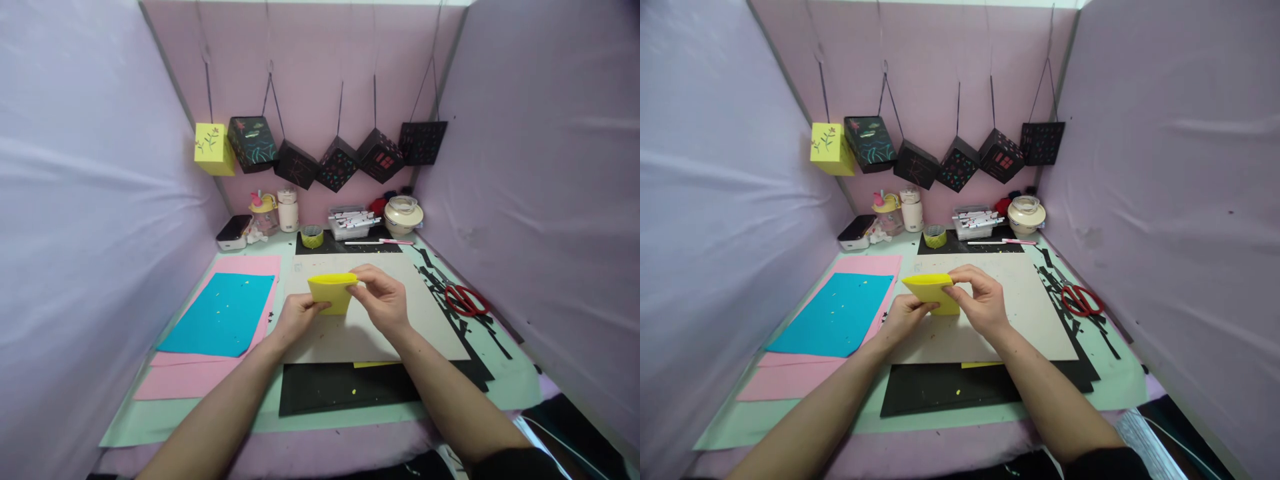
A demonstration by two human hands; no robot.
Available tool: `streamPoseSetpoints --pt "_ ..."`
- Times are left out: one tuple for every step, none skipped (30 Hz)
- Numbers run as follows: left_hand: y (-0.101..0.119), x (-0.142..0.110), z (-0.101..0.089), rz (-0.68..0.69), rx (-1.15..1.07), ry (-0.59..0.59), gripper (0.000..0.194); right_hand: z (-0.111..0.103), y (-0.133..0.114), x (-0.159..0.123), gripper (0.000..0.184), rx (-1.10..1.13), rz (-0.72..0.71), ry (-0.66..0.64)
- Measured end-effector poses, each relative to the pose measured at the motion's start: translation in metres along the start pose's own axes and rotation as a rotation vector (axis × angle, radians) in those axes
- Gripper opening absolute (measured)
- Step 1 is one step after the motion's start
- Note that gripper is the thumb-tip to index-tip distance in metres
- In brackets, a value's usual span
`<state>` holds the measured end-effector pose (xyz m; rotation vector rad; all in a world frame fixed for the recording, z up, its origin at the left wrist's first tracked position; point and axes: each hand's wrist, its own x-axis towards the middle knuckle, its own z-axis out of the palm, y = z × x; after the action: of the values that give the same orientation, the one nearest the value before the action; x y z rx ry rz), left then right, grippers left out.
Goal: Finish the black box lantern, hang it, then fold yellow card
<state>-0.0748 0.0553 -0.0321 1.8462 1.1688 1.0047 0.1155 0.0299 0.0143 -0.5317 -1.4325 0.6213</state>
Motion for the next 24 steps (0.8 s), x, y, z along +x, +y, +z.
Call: streamPoseSetpoints --pt "0.000 0.000 0.000 0.006 -0.002 -0.004 0.023 0.000 -0.002 0.000 0.015 0.002 -0.004 0.014" --pt "0.001 -0.001 0.001 0.013 -0.005 -0.008 0.024 0.000 -0.003 0.000 0.015 0.001 -0.008 0.026" --pt "0.001 -0.001 0.001 0.021 -0.008 -0.012 0.024 -0.001 -0.004 0.000 0.014 -0.003 -0.008 0.032" --pt "0.001 -0.001 0.001 0.028 -0.008 -0.014 0.025 -0.001 -0.006 -0.001 0.013 -0.009 -0.005 0.035" --pt "0.001 -0.001 0.001 0.032 -0.004 -0.013 0.025 -0.001 -0.007 0.000 0.012 -0.014 -0.002 0.034" --pt "0.000 -0.001 0.001 0.034 0.001 -0.011 0.025 -0.001 -0.009 0.000 0.012 -0.020 0.002 0.032" --pt "0.000 -0.001 0.002 0.035 0.007 -0.009 0.024 -0.001 -0.011 0.000 0.011 -0.025 0.004 0.033" --pt "-0.001 -0.001 0.002 0.038 0.013 -0.007 0.023 -0.001 -0.012 0.001 0.012 -0.031 0.001 0.036" --pt "-0.001 -0.002 0.002 0.042 0.017 -0.006 0.022 -0.001 -0.014 0.001 0.012 -0.035 -0.009 0.041" --pt "-0.001 -0.002 0.002 0.048 0.020 -0.005 0.022 -0.001 -0.016 0.002 0.013 -0.039 -0.023 0.046" --pt "-0.001 -0.002 0.002 0.054 0.022 -0.006 0.022 -0.002 -0.018 0.002 0.013 -0.042 -0.039 0.048" --pt "-0.001 -0.002 0.002 0.060 0.022 -0.007 0.022 -0.002 -0.019 0.002 0.014 -0.045 -0.052 0.048" --pt "0.000 -0.002 0.003 0.065 0.022 -0.009 0.023 -0.002 -0.020 0.002 0.015 -0.046 -0.061 0.046" --pt "0.000 -0.003 0.003 0.067 0.022 -0.010 0.024 -0.002 -0.022 0.001 0.015 -0.046 -0.064 0.042" --pt "0.000 -0.003 0.003 0.067 0.022 -0.012 0.024 -0.002 -0.022 0.001 0.014 -0.046 -0.062 0.038" --pt "0.001 -0.003 0.003 0.066 0.023 -0.012 0.024 -0.002 -0.023 0.001 0.014 -0.046 -0.059 0.036" --pt "0.001 -0.003 0.003 0.066 0.026 -0.012 0.024 -0.003 -0.023 0.001 0.014 -0.046 -0.057 0.035" --pt "0.000 -0.003 0.004 0.067 0.029 -0.014 0.024 -0.003 -0.023 0.000 0.013 -0.045 -0.057 0.036" --pt "0.000 -0.003 0.004 0.069 0.033 -0.017 0.023 -0.003 -0.023 0.000 0.012 -0.045 -0.058 0.038" --pt "0.000 -0.004 0.005 0.071 0.036 -0.020 0.022 -0.003 -0.023 0.000 0.012 -0.047 -0.056 0.041" --pt "0.000 -0.004 0.005 0.074 0.040 -0.025 0.022 -0.003 -0.023 0.000 0.012 -0.052 -0.054 0.050" --pt "0.000 -0.004 0.006 0.077 0.042 -0.030 0.021 -0.003 -0.022 0.000 0.011 -0.062 -0.050 0.062" --pt "0.001 -0.005 0.007 0.077 0.045 -0.036 0.021 -0.003 -0.022 0.000 0.011 -0.076 -0.045 0.078" --pt "0.001 -0.005 0.007 0.076 0.049 -0.039 0.021 -0.003 -0.021 -0.001 0.011 -0.091 -0.040 0.095"
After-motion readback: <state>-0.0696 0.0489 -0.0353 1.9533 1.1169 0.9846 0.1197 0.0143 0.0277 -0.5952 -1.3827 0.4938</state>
